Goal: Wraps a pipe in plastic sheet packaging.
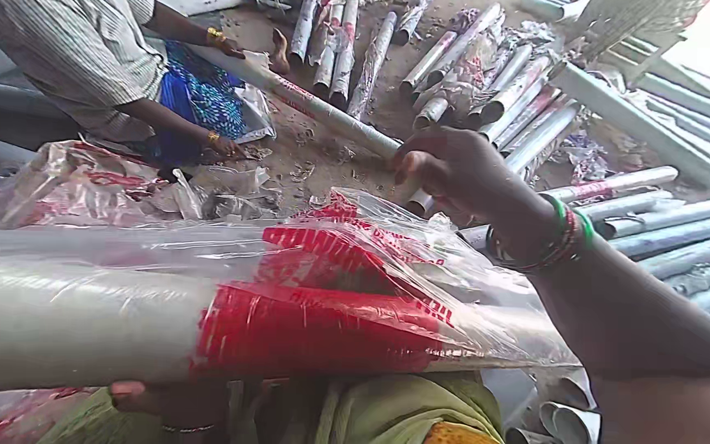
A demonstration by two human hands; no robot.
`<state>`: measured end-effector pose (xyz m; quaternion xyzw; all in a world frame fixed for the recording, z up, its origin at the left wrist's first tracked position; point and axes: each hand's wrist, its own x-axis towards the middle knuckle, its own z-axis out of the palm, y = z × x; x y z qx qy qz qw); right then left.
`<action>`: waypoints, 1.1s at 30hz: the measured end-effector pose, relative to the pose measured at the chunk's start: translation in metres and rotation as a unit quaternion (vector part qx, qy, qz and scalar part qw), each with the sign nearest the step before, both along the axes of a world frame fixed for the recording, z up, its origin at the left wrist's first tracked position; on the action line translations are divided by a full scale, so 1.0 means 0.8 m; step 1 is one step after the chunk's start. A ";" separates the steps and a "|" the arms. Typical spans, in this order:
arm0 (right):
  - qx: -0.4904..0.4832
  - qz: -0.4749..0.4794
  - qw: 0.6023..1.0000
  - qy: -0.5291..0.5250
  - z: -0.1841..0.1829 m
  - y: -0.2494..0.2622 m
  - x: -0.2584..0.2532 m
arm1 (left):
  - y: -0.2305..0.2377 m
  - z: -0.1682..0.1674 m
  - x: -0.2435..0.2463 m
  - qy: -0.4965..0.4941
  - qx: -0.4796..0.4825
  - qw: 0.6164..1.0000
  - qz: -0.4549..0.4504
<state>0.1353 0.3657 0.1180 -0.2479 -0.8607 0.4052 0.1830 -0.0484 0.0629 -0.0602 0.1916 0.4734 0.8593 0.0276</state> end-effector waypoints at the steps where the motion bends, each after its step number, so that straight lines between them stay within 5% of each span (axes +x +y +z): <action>1: 0.028 -0.036 0.999 -0.010 0.000 0.005 0.022 | 0.000 0.002 -0.001 -0.016 0.007 1.000 0.019; 11: 0.197 -0.078 0.965 -0.153 -0.094 -0.102 0.226 | 0.014 0.011 -0.013 -0.083 -0.008 0.996 0.039; 18: 0.224 -0.074 0.961 -0.147 -0.121 -0.126 0.216 | 0.009 0.020 0.010 -0.081 0.019 0.995 -0.057; 29: 0.322 -0.106 0.933 -0.123 -0.099 -0.072 0.208 | 0.005 0.014 0.027 -0.060 0.055 0.996 -0.032; 33: 0.252 -0.135 0.941 -0.178 -0.072 -0.030 0.183 | 0.017 0.017 0.027 -0.061 0.108 0.992 -0.013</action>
